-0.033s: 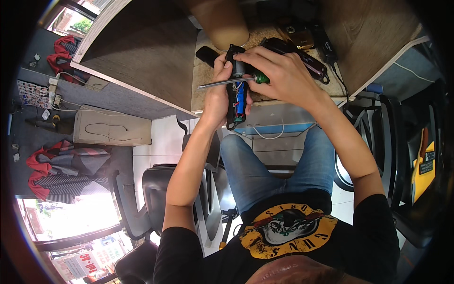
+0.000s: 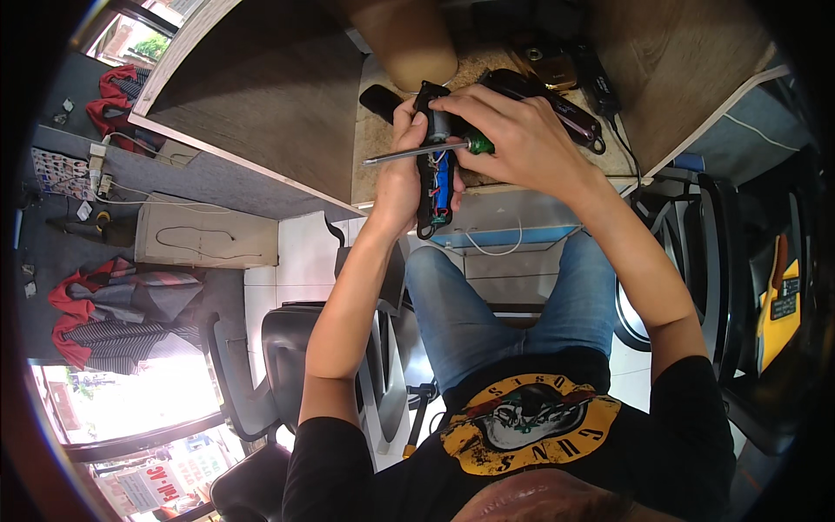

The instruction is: The person disassembles a hair clipper using a screwdriver, prying the casing apart and handling the internal motor and battery components at a workbench.

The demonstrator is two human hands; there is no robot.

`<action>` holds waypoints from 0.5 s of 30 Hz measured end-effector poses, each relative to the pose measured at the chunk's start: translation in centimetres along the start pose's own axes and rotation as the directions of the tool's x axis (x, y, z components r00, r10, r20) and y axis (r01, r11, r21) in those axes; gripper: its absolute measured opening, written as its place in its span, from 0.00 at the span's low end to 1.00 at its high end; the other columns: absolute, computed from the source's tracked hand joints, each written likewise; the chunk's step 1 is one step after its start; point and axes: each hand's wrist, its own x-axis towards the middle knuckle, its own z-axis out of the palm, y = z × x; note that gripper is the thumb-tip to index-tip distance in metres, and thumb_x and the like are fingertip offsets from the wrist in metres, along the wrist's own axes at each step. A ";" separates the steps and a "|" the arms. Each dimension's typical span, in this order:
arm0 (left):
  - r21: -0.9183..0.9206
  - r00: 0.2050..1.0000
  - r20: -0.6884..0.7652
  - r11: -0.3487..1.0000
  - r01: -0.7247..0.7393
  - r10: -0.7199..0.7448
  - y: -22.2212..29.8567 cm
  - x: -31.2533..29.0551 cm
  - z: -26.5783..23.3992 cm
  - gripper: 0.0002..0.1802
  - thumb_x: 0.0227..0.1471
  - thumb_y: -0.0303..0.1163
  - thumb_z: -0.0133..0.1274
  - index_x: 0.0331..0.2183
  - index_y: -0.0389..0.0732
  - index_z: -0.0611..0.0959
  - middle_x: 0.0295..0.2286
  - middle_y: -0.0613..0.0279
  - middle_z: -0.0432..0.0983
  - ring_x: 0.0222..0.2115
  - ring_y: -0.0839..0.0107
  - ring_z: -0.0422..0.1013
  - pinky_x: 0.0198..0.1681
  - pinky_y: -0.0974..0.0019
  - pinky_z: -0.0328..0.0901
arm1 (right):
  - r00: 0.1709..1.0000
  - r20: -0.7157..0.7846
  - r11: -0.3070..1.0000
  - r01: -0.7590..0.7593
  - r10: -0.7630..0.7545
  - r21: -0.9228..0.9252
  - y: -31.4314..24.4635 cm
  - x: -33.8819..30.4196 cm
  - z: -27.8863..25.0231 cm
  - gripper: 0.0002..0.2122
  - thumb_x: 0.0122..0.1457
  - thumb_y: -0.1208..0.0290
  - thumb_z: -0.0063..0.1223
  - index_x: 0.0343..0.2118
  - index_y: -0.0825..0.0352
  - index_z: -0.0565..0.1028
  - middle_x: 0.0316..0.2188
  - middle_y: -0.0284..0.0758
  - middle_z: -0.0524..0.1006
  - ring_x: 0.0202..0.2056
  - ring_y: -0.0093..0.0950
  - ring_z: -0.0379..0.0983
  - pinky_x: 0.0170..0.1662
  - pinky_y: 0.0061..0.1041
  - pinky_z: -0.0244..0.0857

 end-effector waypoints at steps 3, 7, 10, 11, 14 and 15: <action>0.006 1.000 0.008 1.000 0.000 -0.001 0.0 0.0 -0.2 0.22 0.71 0.50 0.37 0.59 0.50 0.61 0.36 0.51 0.73 0.19 0.66 0.75 0.17 0.64 0.72 | 0.999 -0.024 0.999 0.028 -0.027 0.035 -0.1 0.2 0.1 0.21 0.54 0.65 0.65 0.52 0.61 0.78 0.44 0.33 0.80 0.32 0.38 0.82 0.34 0.35 0.74; -0.011 1.000 -0.005 1.000 0.008 -0.008 0.0 -0.1 0.2 0.22 0.71 0.50 0.37 0.59 0.50 0.63 0.35 0.55 0.73 0.17 0.67 0.75 0.15 0.66 0.71 | 0.998 -0.047 0.997 0.049 -0.046 0.053 -0.1 0.1 0.3 0.18 0.52 0.66 0.66 0.47 0.61 0.79 0.40 0.32 0.78 0.28 0.37 0.80 0.31 0.35 0.74; -0.011 1.000 -0.027 1.000 0.003 -0.004 0.0 -0.2 0.3 0.23 0.71 0.50 0.37 0.59 0.51 0.65 0.35 0.59 0.72 0.16 0.68 0.75 0.13 0.67 0.70 | 0.996 -0.058 0.997 0.067 -0.064 0.038 -0.2 0.1 0.5 0.17 0.51 0.66 0.66 0.45 0.61 0.79 0.39 0.31 0.77 0.26 0.36 0.79 0.29 0.35 0.72; -0.012 1.000 -0.023 1.000 -0.001 0.001 0.1 -0.2 0.3 0.23 0.71 0.50 0.37 0.60 0.51 0.65 0.35 0.59 0.72 0.16 0.68 0.75 0.13 0.67 0.71 | 0.996 -0.060 0.997 0.066 -0.064 0.036 -0.2 0.1 0.5 0.17 0.50 0.66 0.67 0.44 0.60 0.79 0.39 0.31 0.77 0.25 0.36 0.79 0.28 0.35 0.72; -0.010 1.000 -0.024 1.000 0.011 -0.011 0.2 -0.2 0.4 0.24 0.71 0.50 0.37 0.62 0.52 0.63 0.35 0.59 0.72 0.17 0.68 0.75 0.13 0.68 0.71 | 0.997 -0.062 0.997 0.048 -0.044 0.064 -0.4 0.1 0.3 0.17 0.50 0.66 0.67 0.44 0.59 0.79 0.39 0.31 0.77 0.25 0.36 0.79 0.27 0.35 0.70; -0.010 1.000 -0.023 1.000 0.012 -0.012 0.2 -0.2 0.4 0.24 0.71 0.50 0.37 0.62 0.52 0.63 0.35 0.59 0.72 0.17 0.68 0.75 0.13 0.68 0.71 | 0.997 -0.061 0.997 0.047 -0.043 0.064 -0.5 0.2 0.3 0.17 0.50 0.66 0.67 0.44 0.59 0.79 0.39 0.31 0.77 0.25 0.36 0.79 0.27 0.35 0.70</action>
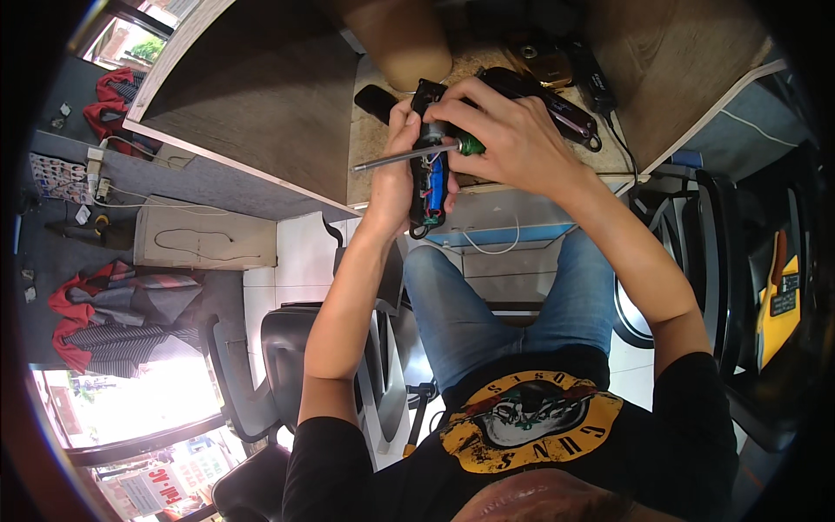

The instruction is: The person disassembles a hair clipper using a screwdriver, prying the casing apart and handling the internal motor and battery components at a workbench.

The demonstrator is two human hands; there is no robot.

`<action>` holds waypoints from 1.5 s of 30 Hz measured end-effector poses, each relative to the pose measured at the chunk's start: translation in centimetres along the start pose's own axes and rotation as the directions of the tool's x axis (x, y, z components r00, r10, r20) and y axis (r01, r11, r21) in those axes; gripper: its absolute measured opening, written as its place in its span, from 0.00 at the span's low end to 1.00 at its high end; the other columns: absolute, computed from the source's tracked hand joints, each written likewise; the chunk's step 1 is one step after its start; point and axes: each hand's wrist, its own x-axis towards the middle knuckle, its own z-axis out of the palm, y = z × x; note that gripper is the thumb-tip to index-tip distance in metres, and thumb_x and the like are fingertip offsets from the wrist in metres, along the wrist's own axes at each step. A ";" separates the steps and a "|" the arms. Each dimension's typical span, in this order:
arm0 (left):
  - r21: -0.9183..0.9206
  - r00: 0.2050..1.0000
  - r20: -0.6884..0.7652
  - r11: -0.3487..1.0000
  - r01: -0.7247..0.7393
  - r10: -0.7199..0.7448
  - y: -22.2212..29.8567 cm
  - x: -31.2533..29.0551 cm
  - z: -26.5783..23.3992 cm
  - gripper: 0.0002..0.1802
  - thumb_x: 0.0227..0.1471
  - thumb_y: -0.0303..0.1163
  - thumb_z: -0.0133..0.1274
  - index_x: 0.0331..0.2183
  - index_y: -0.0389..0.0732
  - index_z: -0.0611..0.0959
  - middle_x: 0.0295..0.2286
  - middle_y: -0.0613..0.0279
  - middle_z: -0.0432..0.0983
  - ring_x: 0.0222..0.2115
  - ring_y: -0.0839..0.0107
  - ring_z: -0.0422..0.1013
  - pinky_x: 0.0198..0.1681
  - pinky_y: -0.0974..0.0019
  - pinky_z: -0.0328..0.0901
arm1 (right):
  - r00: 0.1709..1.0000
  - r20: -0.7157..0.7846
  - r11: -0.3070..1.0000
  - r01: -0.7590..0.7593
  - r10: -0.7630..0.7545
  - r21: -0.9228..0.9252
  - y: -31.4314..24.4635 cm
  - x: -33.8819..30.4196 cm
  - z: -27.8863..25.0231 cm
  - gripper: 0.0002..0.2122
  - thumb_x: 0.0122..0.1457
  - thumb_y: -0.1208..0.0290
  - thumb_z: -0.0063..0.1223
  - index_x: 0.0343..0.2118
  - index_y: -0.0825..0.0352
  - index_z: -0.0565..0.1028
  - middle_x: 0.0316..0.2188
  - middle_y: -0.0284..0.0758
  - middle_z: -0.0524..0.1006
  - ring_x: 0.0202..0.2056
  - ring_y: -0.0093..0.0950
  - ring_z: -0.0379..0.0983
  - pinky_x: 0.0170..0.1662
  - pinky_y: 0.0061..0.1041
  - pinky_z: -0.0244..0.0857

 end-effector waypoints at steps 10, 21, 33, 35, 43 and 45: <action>0.005 1.000 -0.003 1.000 -0.013 0.013 0.0 0.1 0.0 0.27 0.71 0.50 0.36 0.66 0.53 0.60 0.34 0.59 0.73 0.19 0.69 0.75 0.13 0.68 0.70 | 1.000 0.011 0.999 -0.015 0.015 -0.043 -0.2 0.0 -0.3 0.16 0.51 0.65 0.66 0.44 0.58 0.80 0.40 0.30 0.76 0.24 0.36 0.79 0.28 0.35 0.71; -0.116 0.999 0.041 0.993 0.032 -0.027 -1.0 0.3 -0.9 0.25 0.72 0.47 0.35 0.64 0.56 0.54 0.38 0.51 0.75 0.23 0.64 0.77 0.21 0.58 0.76 | 0.979 -0.141 0.984 -0.132 0.149 0.119 -0.2 0.4 -0.2 0.14 0.53 0.68 0.69 0.41 0.63 0.81 0.34 0.33 0.78 0.32 0.31 0.80 0.33 0.28 0.73; -0.018 0.986 0.129 0.994 -0.105 0.106 -0.6 0.3 -0.1 0.28 0.71 0.49 0.37 0.65 0.59 0.49 0.36 0.52 0.73 0.24 0.65 0.76 0.21 0.59 0.76 | 0.912 0.076 0.861 -0.406 0.403 0.305 -0.8 0.7 -1.2 0.20 0.54 0.59 0.71 0.46 0.65 0.81 0.26 0.32 0.78 0.25 0.26 0.73 0.31 0.25 0.65; -0.034 0.983 0.137 0.992 -0.121 0.124 -0.7 0.3 -0.2 0.29 0.71 0.50 0.37 0.66 0.58 0.48 0.38 0.53 0.72 0.26 0.66 0.76 0.21 0.60 0.76 | 0.907 0.081 0.861 -0.418 0.413 0.288 -1.6 0.6 -1.2 0.20 0.57 0.57 0.67 0.45 0.68 0.80 0.21 0.36 0.81 0.24 0.31 0.80 0.33 0.29 0.71; 0.006 0.977 0.149 0.988 -0.156 0.154 -1.0 0.4 -0.1 0.29 0.70 0.52 0.38 0.64 0.56 0.50 0.36 0.54 0.72 0.26 0.68 0.75 0.20 0.63 0.76 | 0.824 0.085 0.791 -0.563 0.561 0.239 -4.6 0.9 -1.8 0.17 0.59 0.63 0.61 0.45 0.70 0.79 0.21 0.38 0.82 0.26 0.34 0.83 0.33 0.32 0.73; 0.022 0.981 0.124 0.988 -0.151 0.147 -0.9 0.3 0.3 0.28 0.70 0.53 0.38 0.63 0.54 0.51 0.35 0.55 0.72 0.25 0.68 0.75 0.19 0.64 0.76 | 0.853 0.070 0.831 -0.520 0.517 0.197 -4.4 0.9 -2.0 0.17 0.59 0.63 0.61 0.45 0.71 0.77 0.22 0.38 0.83 0.25 0.34 0.82 0.34 0.32 0.73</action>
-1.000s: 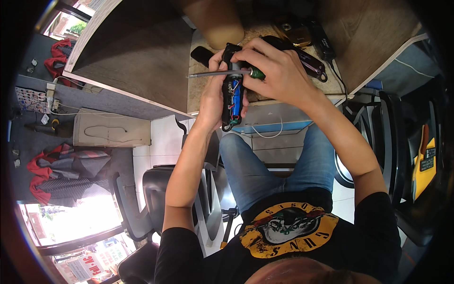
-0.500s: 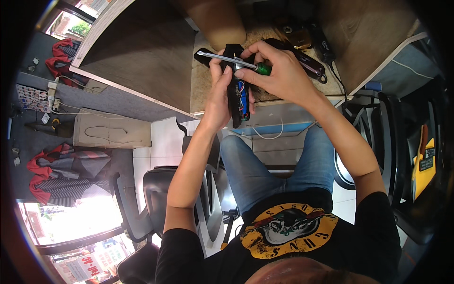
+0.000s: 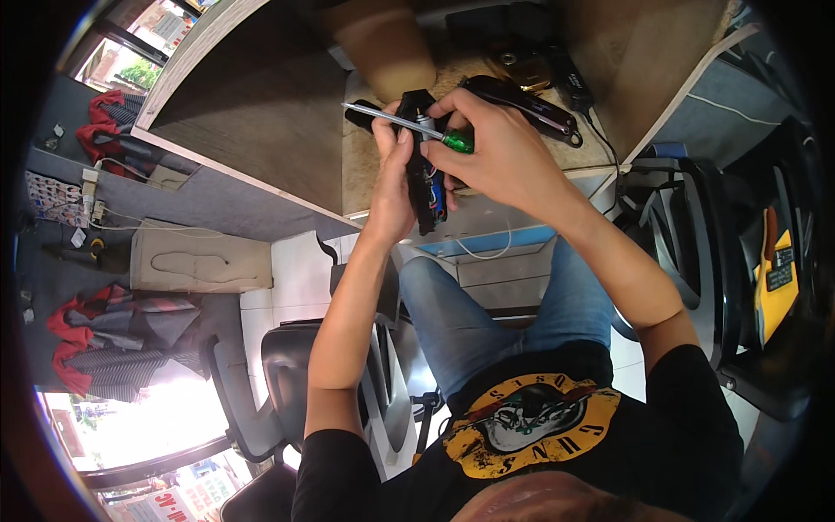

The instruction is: The person disassembles a hair clipper using a screwdriver, prying the casing apart and handling the internal motor and battery components at a workbench.

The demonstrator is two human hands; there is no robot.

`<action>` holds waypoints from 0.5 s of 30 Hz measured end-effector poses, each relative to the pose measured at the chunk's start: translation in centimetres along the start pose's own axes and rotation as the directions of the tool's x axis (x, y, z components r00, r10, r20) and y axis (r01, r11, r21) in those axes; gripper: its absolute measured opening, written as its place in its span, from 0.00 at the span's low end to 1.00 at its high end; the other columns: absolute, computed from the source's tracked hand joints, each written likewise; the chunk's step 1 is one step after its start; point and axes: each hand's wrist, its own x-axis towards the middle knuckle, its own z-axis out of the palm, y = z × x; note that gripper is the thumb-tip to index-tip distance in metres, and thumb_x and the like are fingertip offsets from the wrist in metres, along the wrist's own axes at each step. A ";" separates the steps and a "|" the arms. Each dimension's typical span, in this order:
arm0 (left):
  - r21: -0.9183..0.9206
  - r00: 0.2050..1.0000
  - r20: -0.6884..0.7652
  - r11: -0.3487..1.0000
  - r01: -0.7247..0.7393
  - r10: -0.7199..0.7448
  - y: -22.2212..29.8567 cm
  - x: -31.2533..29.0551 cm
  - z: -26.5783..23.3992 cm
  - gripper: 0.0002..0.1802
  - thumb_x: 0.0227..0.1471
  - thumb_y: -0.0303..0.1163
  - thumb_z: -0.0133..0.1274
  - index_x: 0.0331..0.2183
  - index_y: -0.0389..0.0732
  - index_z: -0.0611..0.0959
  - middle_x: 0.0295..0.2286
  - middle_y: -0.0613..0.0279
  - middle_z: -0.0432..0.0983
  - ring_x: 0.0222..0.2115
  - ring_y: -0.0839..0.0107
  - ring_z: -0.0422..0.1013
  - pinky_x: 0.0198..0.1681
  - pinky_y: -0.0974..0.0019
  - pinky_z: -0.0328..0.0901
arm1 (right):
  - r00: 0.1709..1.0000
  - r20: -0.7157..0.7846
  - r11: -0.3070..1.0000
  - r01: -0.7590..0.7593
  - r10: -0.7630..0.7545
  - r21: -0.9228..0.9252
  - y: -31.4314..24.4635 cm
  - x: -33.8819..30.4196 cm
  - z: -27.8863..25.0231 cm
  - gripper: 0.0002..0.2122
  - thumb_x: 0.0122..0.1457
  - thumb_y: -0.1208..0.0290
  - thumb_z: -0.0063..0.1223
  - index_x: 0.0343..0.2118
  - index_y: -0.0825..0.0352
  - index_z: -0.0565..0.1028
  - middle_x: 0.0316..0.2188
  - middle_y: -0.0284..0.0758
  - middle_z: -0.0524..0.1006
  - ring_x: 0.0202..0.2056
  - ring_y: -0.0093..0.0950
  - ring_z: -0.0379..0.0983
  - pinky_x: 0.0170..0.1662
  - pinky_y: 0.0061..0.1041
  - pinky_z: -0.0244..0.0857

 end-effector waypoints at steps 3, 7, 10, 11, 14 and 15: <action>-0.014 1.000 0.000 1.000 -0.006 0.006 0.0 0.1 -0.1 0.28 0.69 0.53 0.39 0.61 0.52 0.52 0.35 0.55 0.72 0.24 0.69 0.74 0.19 0.65 0.75 | 0.996 0.087 0.988 0.010 -0.024 0.153 0.7 0.5 0.1 0.16 0.59 0.65 0.61 0.45 0.71 0.75 0.23 0.38 0.82 0.26 0.34 0.83 0.34 0.32 0.72; 0.056 1.000 -0.014 0.998 -0.014 0.015 0.0 -0.1 -0.3 0.24 0.72 0.52 0.36 0.59 0.50 0.55 0.35 0.55 0.72 0.21 0.70 0.74 0.17 0.67 0.74 | 0.976 0.190 0.931 -0.166 0.107 0.324 0.4 0.5 0.2 0.14 0.56 0.71 0.66 0.42 0.69 0.73 0.27 0.35 0.79 0.28 0.24 0.74 0.34 0.28 0.68; 0.062 1.000 -0.012 0.998 -0.007 0.008 0.2 0.0 0.0 0.22 0.73 0.51 0.34 0.59 0.50 0.55 0.34 0.56 0.71 0.21 0.70 0.73 0.17 0.67 0.74 | 0.997 0.065 0.946 0.020 -0.043 0.324 2.2 0.6 1.4 0.13 0.57 0.72 0.65 0.41 0.69 0.72 0.26 0.35 0.78 0.28 0.24 0.73 0.36 0.28 0.69; 0.060 1.000 -0.010 0.998 -0.010 0.010 0.2 0.0 -0.1 0.22 0.73 0.50 0.34 0.59 0.50 0.56 0.34 0.56 0.71 0.20 0.70 0.73 0.18 0.67 0.74 | 0.997 0.069 0.945 0.019 -0.044 0.327 2.4 0.7 1.6 0.13 0.57 0.72 0.65 0.41 0.69 0.72 0.26 0.35 0.78 0.28 0.24 0.73 0.36 0.28 0.69; 0.037 0.999 -0.042 0.999 0.012 -0.010 0.2 0.0 -0.2 0.21 0.73 0.50 0.34 0.59 0.50 0.57 0.33 0.56 0.71 0.20 0.71 0.73 0.18 0.67 0.73 | 0.996 0.069 0.936 0.023 -0.050 0.351 2.7 0.9 2.0 0.13 0.57 0.73 0.64 0.41 0.69 0.72 0.25 0.35 0.78 0.27 0.23 0.72 0.38 0.28 0.69; 0.038 0.999 -0.046 0.999 0.013 -0.012 0.2 -0.1 -0.2 0.21 0.73 0.50 0.34 0.59 0.50 0.57 0.33 0.56 0.71 0.20 0.71 0.73 0.18 0.67 0.73 | 0.996 0.074 0.937 0.025 -0.054 0.348 2.7 0.9 2.0 0.13 0.56 0.73 0.64 0.40 0.69 0.72 0.25 0.35 0.78 0.27 0.24 0.72 0.38 0.28 0.69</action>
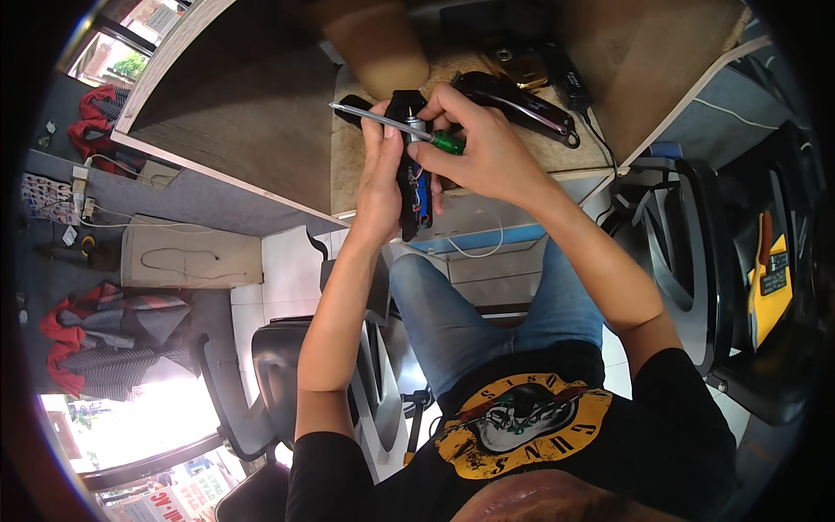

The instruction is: The person disassembles a hair clipper using a screwdriver, prying the casing apart and handling the internal motor and battery components at a workbench.

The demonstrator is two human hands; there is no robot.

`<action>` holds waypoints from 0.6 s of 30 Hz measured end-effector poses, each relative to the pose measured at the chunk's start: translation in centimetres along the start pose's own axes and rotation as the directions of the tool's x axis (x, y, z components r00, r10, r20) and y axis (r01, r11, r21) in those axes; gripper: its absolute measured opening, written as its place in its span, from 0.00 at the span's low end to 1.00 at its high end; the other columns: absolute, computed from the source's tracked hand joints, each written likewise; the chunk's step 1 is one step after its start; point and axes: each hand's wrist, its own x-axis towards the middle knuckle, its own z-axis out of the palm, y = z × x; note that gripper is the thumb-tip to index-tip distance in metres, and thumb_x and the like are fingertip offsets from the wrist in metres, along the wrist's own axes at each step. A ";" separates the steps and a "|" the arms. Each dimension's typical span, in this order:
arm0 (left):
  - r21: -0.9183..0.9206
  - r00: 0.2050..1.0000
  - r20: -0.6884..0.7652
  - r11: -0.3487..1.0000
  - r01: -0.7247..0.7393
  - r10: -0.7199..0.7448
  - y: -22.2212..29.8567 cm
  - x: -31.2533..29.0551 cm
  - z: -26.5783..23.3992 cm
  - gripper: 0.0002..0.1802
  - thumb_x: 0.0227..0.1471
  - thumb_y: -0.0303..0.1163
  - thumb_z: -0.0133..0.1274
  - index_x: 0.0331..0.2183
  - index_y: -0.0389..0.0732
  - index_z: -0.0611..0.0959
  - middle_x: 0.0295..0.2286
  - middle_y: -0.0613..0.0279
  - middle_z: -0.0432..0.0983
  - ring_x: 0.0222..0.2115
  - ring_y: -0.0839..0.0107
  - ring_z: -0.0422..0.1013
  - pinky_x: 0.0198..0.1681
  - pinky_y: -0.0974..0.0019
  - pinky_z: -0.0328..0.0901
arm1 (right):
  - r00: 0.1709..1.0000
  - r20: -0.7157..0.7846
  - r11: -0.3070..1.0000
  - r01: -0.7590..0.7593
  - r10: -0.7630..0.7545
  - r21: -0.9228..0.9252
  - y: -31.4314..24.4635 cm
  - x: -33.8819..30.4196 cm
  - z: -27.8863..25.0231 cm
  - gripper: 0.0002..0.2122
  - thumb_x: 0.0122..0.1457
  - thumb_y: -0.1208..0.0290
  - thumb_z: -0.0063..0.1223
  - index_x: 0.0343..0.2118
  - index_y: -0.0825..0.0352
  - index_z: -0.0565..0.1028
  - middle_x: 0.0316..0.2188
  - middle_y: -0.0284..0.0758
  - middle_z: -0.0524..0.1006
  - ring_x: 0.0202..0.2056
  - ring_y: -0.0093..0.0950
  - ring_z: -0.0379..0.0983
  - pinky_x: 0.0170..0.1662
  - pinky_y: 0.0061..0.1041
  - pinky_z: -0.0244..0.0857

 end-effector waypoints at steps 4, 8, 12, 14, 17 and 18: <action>0.016 1.000 0.007 1.000 -0.003 0.003 0.0 -0.1 0.2 0.22 0.73 0.50 0.34 0.60 0.50 0.57 0.32 0.57 0.72 0.19 0.70 0.73 0.17 0.68 0.72 | 0.999 -0.040 0.999 0.021 -0.023 -0.050 0.1 -0.2 0.0 0.14 0.53 0.72 0.66 0.38 0.68 0.72 0.24 0.35 0.77 0.26 0.26 0.72 0.35 0.28 0.69; 0.035 1.000 -0.014 0.999 0.002 -0.002 -0.1 -0.4 0.4 0.23 0.73 0.50 0.34 0.61 0.51 0.57 0.32 0.56 0.72 0.19 0.70 0.73 0.17 0.68 0.72 | 0.999 -0.024 0.999 -0.041 0.040 -0.026 -0.7 -0.4 0.0 0.15 0.51 0.72 0.67 0.38 0.67 0.72 0.23 0.36 0.76 0.24 0.27 0.71 0.32 0.28 0.68; 0.008 1.000 -0.014 1.000 0.012 -0.012 -0.3 -0.4 -0.2 0.23 0.73 0.50 0.34 0.62 0.52 0.58 0.31 0.56 0.73 0.17 0.70 0.73 0.16 0.68 0.72 | 0.993 -0.064 0.984 0.090 -0.101 -0.157 0.1 -0.5 0.3 0.16 0.52 0.69 0.66 0.39 0.66 0.71 0.21 0.35 0.77 0.23 0.31 0.76 0.29 0.30 0.68; -0.030 0.999 -0.017 0.998 0.052 -0.052 0.1 -0.2 -0.4 0.23 0.73 0.50 0.34 0.62 0.53 0.58 0.30 0.56 0.73 0.17 0.70 0.73 0.15 0.68 0.72 | 0.993 -0.061 0.988 0.088 -0.096 -0.123 -0.1 -0.6 0.5 0.15 0.52 0.67 0.65 0.38 0.65 0.70 0.19 0.35 0.78 0.23 0.36 0.80 0.28 0.34 0.69; -0.132 0.992 -0.031 0.984 0.118 -0.123 0.4 -0.1 -0.4 0.22 0.73 0.51 0.34 0.61 0.56 0.60 0.28 0.56 0.73 0.16 0.69 0.73 0.14 0.68 0.71 | 1.000 -0.029 0.994 0.006 -0.009 -0.106 -0.9 -0.8 0.2 0.19 0.53 0.65 0.68 0.44 0.64 0.71 0.20 0.34 0.81 0.23 0.35 0.80 0.28 0.33 0.69; -0.161 0.992 -0.026 0.980 0.115 -0.121 0.4 0.0 -0.5 0.22 0.73 0.51 0.34 0.61 0.56 0.60 0.28 0.56 0.74 0.15 0.69 0.73 0.14 0.68 0.71 | 1.000 -0.024 0.995 0.012 -0.014 -0.095 -0.8 -0.8 0.3 0.19 0.53 0.65 0.68 0.44 0.64 0.71 0.20 0.34 0.81 0.23 0.35 0.80 0.28 0.33 0.69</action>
